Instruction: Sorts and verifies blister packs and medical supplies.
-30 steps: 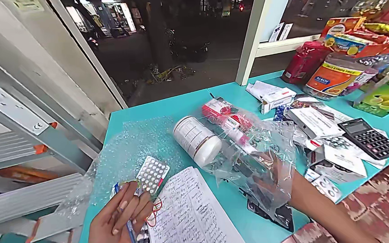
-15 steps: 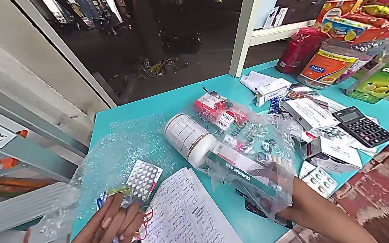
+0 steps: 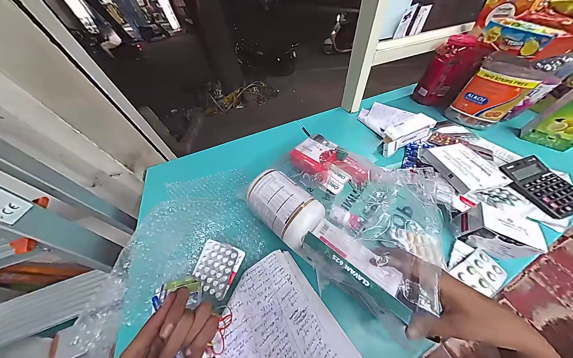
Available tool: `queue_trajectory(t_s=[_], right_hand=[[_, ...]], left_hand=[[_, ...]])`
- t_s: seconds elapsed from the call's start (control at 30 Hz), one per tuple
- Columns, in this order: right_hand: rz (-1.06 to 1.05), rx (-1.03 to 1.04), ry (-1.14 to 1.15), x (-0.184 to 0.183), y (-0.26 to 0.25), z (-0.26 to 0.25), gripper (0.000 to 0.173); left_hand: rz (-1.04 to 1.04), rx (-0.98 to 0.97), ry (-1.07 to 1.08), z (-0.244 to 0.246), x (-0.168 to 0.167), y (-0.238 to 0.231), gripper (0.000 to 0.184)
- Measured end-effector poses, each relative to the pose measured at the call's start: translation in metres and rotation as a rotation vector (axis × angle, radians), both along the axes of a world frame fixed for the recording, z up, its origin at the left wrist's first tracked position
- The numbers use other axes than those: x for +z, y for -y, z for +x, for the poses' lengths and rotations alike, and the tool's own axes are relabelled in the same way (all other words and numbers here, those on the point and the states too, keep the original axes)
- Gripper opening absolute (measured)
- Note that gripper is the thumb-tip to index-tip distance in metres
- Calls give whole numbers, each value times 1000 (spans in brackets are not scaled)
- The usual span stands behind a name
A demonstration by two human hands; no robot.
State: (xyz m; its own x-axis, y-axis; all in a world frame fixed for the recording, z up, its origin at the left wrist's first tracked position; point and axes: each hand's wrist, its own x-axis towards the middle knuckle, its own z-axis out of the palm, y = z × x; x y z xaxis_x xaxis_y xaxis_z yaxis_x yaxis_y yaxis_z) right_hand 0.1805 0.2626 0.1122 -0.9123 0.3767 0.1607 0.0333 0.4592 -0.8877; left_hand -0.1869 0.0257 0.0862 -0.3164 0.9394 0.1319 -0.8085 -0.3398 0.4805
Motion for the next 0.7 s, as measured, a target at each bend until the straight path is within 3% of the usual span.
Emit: queue_trajectory(t_s=[0.17,0.37,0.43,0.57,0.7], right_hand=[[-194,95,-39,-3,-17,-2,55],[-188,-245,-57,-2,-2,-14,28],[-155,-281,-49,-4,0,-17,31],[-214,-180,43,-5,6,-17,57],[-137,-237,9,-4,13,-20,57]], left_hand=[[6,37,15,1,3,3,30],[27,43,64,4,4,5,26],[35,56,58,4,5,4,24],[38,82,61,5,5,4,24],[75,63,61,7,12,6,25]])
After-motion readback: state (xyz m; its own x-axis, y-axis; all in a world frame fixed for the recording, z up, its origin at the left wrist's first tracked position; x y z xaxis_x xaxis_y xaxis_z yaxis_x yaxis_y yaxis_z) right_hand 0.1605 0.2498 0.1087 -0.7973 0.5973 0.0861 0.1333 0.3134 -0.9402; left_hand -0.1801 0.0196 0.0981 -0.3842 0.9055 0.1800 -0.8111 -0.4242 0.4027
